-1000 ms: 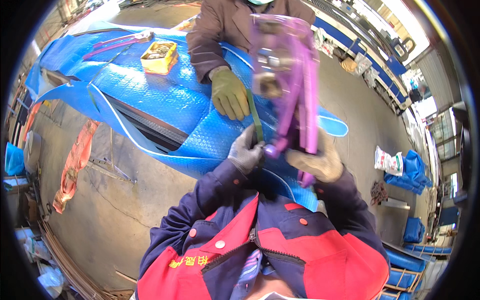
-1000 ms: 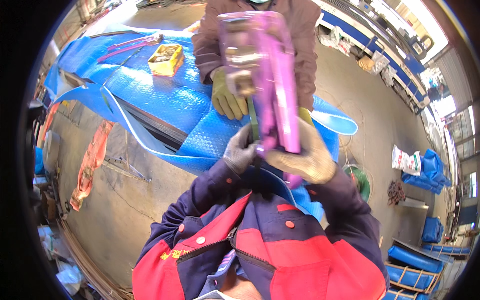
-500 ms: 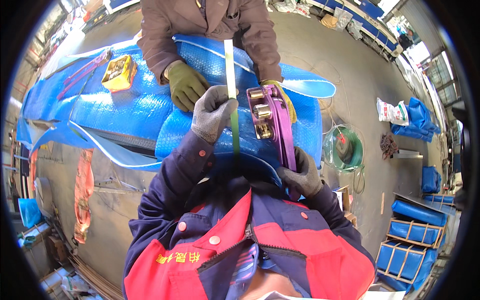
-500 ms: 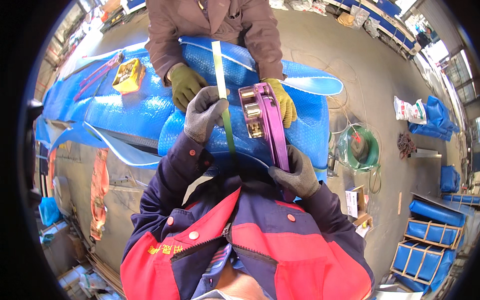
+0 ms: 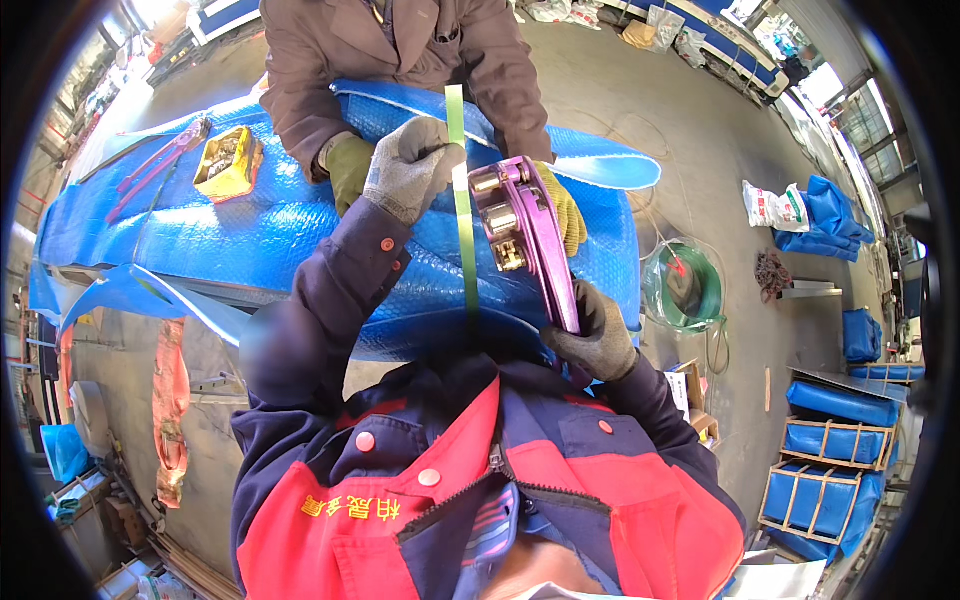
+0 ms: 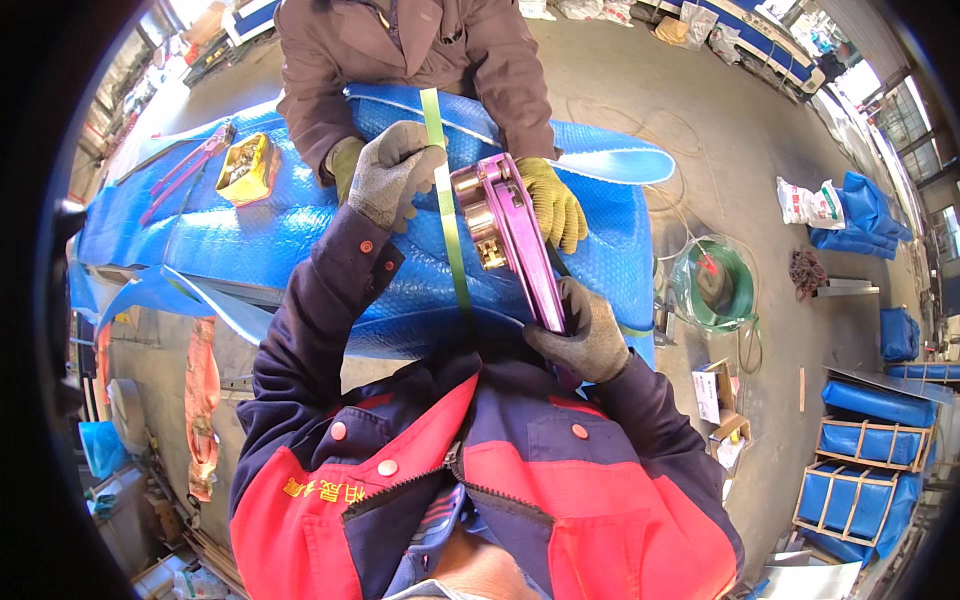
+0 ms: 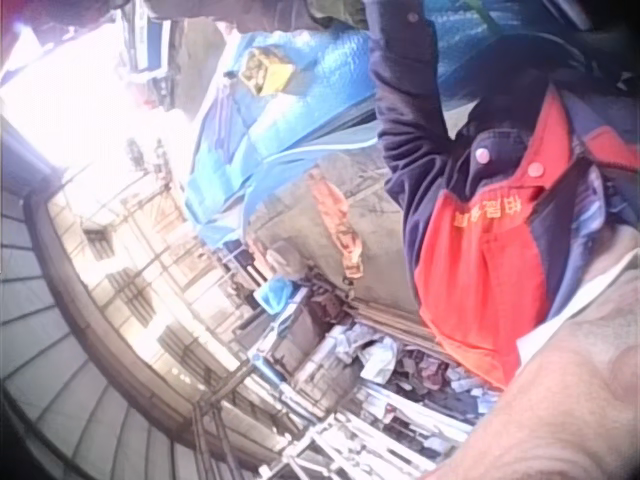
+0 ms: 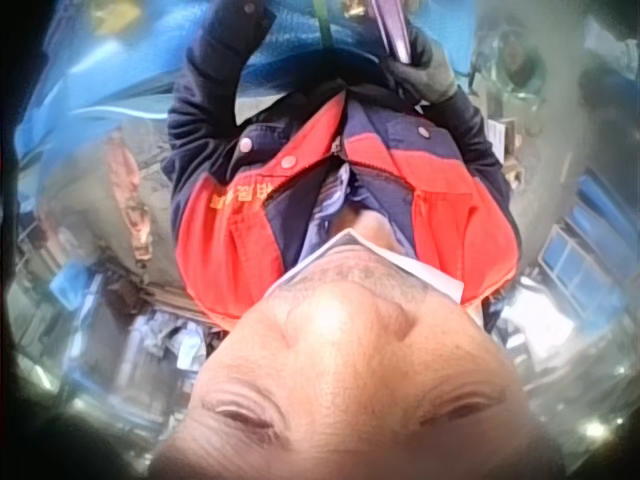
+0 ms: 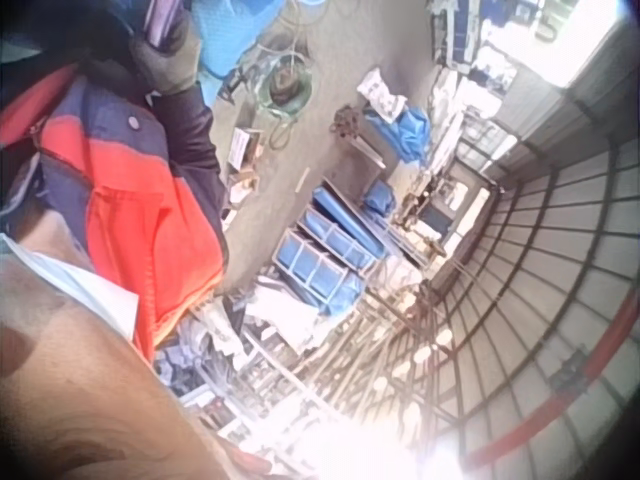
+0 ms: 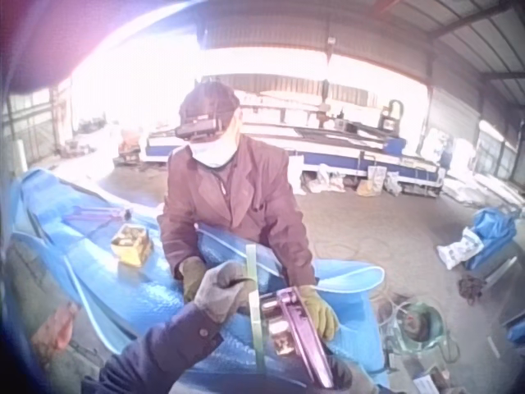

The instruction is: The person uses a purple hand strapping tool to wrap and tighten green straps around a large blue rolled material. They repeatedly thread the strap through the tool, pull it tight, and secure it while a coworker assists by holding the roll. The person finishes by cutting the excess strap and placing the tool down.

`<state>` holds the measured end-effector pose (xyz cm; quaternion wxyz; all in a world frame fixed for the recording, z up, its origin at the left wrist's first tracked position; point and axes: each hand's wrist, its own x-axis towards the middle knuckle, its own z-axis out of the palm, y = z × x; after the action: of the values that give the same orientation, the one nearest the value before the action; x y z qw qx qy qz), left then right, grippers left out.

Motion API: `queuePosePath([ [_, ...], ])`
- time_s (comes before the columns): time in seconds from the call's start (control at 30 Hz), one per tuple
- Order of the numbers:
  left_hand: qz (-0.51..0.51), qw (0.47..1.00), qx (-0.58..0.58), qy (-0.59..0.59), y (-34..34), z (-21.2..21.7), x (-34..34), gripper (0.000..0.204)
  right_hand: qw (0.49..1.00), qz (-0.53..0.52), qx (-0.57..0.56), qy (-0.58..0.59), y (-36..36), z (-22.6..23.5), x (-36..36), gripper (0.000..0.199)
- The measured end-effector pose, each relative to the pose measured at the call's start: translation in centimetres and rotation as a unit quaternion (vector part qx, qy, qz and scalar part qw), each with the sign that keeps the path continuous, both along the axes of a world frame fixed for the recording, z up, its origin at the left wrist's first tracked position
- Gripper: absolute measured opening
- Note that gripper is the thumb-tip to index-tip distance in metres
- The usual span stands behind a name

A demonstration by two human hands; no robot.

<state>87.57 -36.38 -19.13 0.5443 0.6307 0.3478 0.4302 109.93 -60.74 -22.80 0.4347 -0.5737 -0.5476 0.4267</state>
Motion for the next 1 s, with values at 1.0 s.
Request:
queuePosePath([
  [1.0, -0.049, 0.993, 0.090, -0.052, 3.7, -1.2, -0.9, 0.020, 0.975, -0.051, 0.078, -0.202, 2.5, -1.3, -6.9, 0.042],
])
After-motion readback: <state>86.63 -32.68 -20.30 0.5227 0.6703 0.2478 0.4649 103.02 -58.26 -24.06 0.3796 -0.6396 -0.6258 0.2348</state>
